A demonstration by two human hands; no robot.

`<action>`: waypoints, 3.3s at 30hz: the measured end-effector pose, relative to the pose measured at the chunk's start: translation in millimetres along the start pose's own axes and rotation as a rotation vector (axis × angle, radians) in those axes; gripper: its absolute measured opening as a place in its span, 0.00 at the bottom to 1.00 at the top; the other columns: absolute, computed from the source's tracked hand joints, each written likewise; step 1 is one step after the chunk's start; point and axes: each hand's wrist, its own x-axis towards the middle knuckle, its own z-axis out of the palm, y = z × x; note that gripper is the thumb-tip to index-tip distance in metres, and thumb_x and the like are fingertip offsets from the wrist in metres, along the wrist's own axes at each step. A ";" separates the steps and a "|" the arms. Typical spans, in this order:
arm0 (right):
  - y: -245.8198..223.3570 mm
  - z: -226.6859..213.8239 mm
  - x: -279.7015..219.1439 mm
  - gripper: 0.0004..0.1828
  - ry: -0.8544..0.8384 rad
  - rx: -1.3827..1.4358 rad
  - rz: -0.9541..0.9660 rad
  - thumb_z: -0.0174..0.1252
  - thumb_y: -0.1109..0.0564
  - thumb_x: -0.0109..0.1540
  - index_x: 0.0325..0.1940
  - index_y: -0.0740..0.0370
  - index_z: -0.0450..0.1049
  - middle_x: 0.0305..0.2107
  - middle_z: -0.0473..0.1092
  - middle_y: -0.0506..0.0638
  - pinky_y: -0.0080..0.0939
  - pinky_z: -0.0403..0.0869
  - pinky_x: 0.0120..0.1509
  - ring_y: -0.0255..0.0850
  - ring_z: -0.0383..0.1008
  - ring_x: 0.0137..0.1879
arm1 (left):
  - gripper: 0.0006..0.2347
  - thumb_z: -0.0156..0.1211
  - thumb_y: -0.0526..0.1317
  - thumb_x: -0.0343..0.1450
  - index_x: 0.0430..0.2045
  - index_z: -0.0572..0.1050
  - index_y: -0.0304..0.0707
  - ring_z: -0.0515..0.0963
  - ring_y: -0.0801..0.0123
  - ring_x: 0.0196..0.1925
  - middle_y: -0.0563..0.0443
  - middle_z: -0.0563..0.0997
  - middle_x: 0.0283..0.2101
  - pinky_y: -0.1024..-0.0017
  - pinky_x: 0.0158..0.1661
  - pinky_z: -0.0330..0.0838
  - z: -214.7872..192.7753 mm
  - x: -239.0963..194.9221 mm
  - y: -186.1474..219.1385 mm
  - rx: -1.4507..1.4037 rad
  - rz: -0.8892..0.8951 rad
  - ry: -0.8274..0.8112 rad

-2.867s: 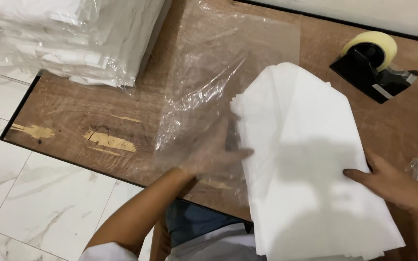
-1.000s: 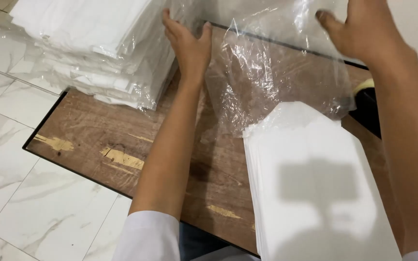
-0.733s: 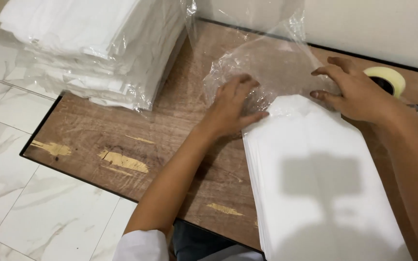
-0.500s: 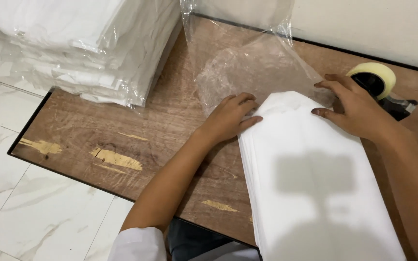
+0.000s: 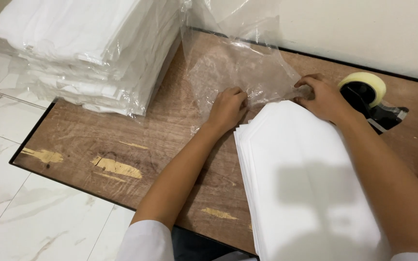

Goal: Folding white fabric bags and inserting them into clear plastic packaging sleeves on a wooden table.

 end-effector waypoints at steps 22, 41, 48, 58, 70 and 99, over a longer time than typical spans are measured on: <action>-69.4 -0.7 26.3 0.19 -0.439 -0.096 -0.265 0.43 0.50 0.65 0.47 0.65 0.74 0.45 0.73 0.65 0.60 0.68 0.58 0.62 0.71 0.54 | 0.02 0.58 0.31 0.66 0.24 0.72 0.32 0.77 0.60 0.27 0.43 0.74 0.26 0.69 0.28 0.73 -45.5 14.0 38.8 -0.499 0.027 0.272; 21.9 -56.6 -112.7 0.27 -0.102 -0.100 0.582 0.46 0.45 0.64 0.61 0.63 0.65 0.50 0.71 0.57 0.50 0.67 0.53 0.51 0.71 0.54 | 0.04 0.55 0.34 0.70 0.25 0.71 0.34 0.67 0.71 0.23 0.52 0.71 0.29 0.74 0.24 0.62 -23.5 9.8 29.3 -0.405 0.186 0.496; -28.7 -51.6 -131.2 0.28 -0.232 0.548 0.928 0.49 0.63 0.60 0.66 0.64 0.62 0.57 0.68 0.55 0.47 0.67 0.62 0.47 0.68 0.59 | 0.04 0.52 0.34 0.71 0.25 0.70 0.34 0.67 0.71 0.24 0.51 0.71 0.28 0.75 0.26 0.62 -1.7 7.0 21.5 -0.523 0.101 0.496; -31.4 -37.2 -123.3 0.33 -0.324 0.187 0.830 0.64 0.55 0.49 0.61 0.54 0.70 0.52 0.75 0.47 0.40 0.67 0.61 0.43 0.73 0.55 | 0.05 0.51 0.35 0.71 0.26 0.69 0.34 0.67 0.70 0.24 0.51 0.71 0.28 0.74 0.27 0.62 1.9 6.5 19.8 -0.514 0.127 0.496; -35.8 -34.6 -122.2 0.25 -0.336 0.204 0.919 0.64 0.55 0.51 0.52 0.62 0.75 0.43 0.79 0.54 0.42 0.69 0.52 0.48 0.76 0.47 | 0.05 0.50 0.36 0.72 0.27 0.70 0.34 0.68 0.71 0.24 0.52 0.71 0.29 0.75 0.27 0.64 0.7 5.2 20.3 -0.513 0.134 0.474; 17.1 -21.5 -147.0 0.46 0.021 0.792 0.603 0.53 0.74 0.45 0.68 0.60 0.54 0.55 0.63 0.54 0.52 0.64 0.61 0.47 0.62 0.60 | 0.06 0.57 0.39 0.68 0.21 0.69 0.46 0.73 0.72 0.49 0.54 0.75 0.46 0.75 0.40 0.66 -66.0 10.5 31.1 -0.828 0.031 -0.080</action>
